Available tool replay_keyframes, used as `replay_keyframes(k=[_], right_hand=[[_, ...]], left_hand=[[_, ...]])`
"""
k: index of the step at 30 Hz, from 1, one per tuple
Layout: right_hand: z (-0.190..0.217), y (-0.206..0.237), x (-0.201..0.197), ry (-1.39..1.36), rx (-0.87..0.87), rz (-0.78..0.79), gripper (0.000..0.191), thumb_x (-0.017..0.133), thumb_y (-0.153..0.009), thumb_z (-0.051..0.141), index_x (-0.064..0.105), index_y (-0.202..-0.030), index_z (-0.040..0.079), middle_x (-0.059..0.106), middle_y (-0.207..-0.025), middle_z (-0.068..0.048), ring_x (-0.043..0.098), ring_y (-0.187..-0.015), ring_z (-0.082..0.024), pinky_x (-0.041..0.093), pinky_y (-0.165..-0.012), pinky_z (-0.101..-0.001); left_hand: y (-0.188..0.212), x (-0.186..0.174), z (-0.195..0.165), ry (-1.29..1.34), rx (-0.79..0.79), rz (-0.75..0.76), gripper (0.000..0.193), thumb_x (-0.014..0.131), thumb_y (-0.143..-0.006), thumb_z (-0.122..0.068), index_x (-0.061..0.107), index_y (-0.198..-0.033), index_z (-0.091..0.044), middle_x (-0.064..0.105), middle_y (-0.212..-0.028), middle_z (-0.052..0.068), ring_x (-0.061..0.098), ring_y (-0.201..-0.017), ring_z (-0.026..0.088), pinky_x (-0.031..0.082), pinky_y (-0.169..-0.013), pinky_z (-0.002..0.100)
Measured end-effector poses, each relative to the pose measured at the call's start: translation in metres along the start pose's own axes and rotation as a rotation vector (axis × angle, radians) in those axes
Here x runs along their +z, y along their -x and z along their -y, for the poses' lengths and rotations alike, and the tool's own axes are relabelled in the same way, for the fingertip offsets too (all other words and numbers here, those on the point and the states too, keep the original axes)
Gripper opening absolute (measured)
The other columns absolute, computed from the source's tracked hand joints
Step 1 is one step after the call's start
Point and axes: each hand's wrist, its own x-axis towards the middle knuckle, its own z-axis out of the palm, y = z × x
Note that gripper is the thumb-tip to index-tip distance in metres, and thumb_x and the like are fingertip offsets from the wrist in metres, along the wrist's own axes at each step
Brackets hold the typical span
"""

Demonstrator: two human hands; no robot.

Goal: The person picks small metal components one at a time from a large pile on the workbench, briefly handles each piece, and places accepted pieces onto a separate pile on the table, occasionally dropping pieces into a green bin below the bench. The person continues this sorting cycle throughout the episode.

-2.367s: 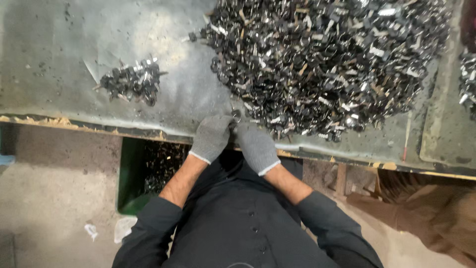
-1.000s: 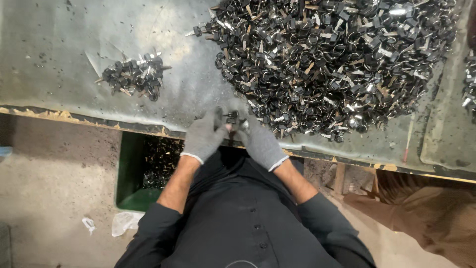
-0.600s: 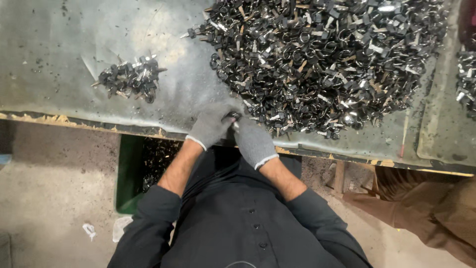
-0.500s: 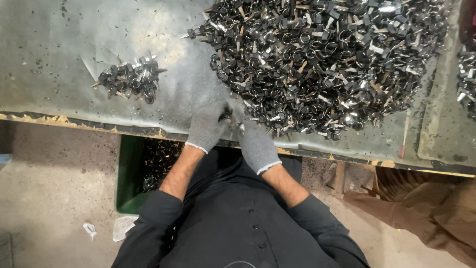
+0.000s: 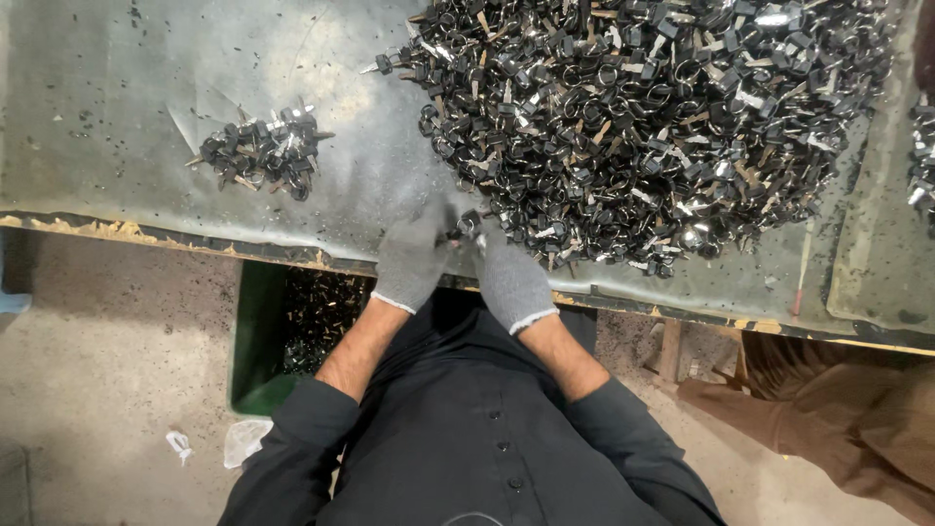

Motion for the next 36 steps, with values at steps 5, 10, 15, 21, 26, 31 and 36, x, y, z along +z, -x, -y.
replay_keyframes(k=[5, 10, 15, 21, 26, 31, 36], right_hand=[[-0.014, -0.005, 0.016, -0.035, -0.185, -0.159, 0.047, 0.067, -0.092, 0.026, 0.052, -0.128, 0.000, 0.072, -0.086, -0.024, 0.071, -0.075, -0.047, 0.057, -0.062, -0.0527], [-0.006, -0.014, 0.024, 0.132, -0.089, -0.135, 0.047, 0.056, -0.100, 0.022, 0.047, -0.133, -0.009, 0.072, -0.080, -0.019, 0.073, -0.072, -0.039, 0.059, -0.068, -0.0505], [0.008, -0.015, 0.013, 0.178, -0.051, -0.023, 0.047, 0.050, -0.106, 0.025, 0.044, -0.138, -0.009, 0.071, -0.078, -0.022, 0.073, -0.070, -0.039, 0.059, -0.061, -0.0506], [-0.007, 0.000, 0.001, -0.056, -0.172, -0.040, 0.044, 0.061, -0.095, 0.025, 0.054, -0.129, -0.002, 0.070, -0.100, -0.026, 0.071, -0.085, -0.044, 0.056, -0.074, -0.0541], [-0.016, 0.003, 0.010, 0.048, -0.261, -0.087, 0.035, 0.067, -0.090, 0.024, 0.058, -0.114, 0.000, 0.070, -0.102, -0.026, 0.070, -0.091, -0.045, 0.056, -0.080, -0.0545], [-0.014, 0.011, 0.003, -0.071, -0.065, 0.041, 0.039, 0.064, -0.094, 0.025, 0.055, -0.126, 0.005, 0.071, -0.096, -0.023, 0.069, -0.087, -0.046, 0.055, -0.074, -0.0562], [-0.014, 0.019, 0.003, -0.047, -0.175, -0.026, 0.031, 0.064, -0.095, 0.025, 0.058, -0.117, 0.004, 0.071, -0.090, -0.022, 0.072, -0.081, -0.043, 0.056, -0.069, -0.0554]], left_hand=[[0.007, 0.004, 0.012, -0.062, 0.017, -0.082, 0.024, 0.081, -0.076, -0.017, 0.069, -0.096, -0.012, 0.070, -0.082, 0.012, 0.070, -0.080, 0.036, 0.054, -0.071, 0.048], [0.007, 0.020, 0.023, -0.147, 0.177, -0.072, 0.015, 0.071, -0.078, -0.005, 0.070, -0.093, -0.007, 0.067, -0.083, 0.015, 0.068, -0.080, 0.037, 0.053, -0.072, 0.050], [0.006, 0.014, 0.020, -0.124, 0.218, -0.070, 0.006, 0.072, -0.083, -0.011, 0.068, -0.087, -0.008, 0.065, -0.081, 0.012, 0.067, -0.080, 0.035, 0.054, -0.074, 0.049], [-0.023, -0.023, 0.002, -0.209, 0.107, -0.342, 0.012, 0.076, -0.092, -0.018, 0.075, -0.101, -0.011, 0.063, -0.068, 0.002, 0.064, -0.066, 0.026, 0.049, -0.058, 0.042], [-0.052, 0.000, -0.022, -0.190, 0.478, -0.058, 0.029, 0.076, -0.075, -0.022, 0.077, -0.104, -0.019, 0.068, -0.086, 0.006, 0.066, -0.079, 0.029, 0.053, -0.072, 0.042], [-0.051, 0.019, -0.008, -0.226, 0.298, 0.145, 0.025, 0.079, -0.079, -0.019, 0.077, -0.104, -0.021, 0.071, -0.090, 0.008, 0.069, -0.080, 0.029, 0.054, -0.072, 0.043], [-0.026, 0.020, 0.004, 0.077, 0.023, 0.096, 0.019, 0.080, -0.083, -0.012, 0.075, -0.101, -0.013, 0.073, -0.097, 0.010, 0.073, -0.083, 0.029, 0.058, -0.074, 0.041]])
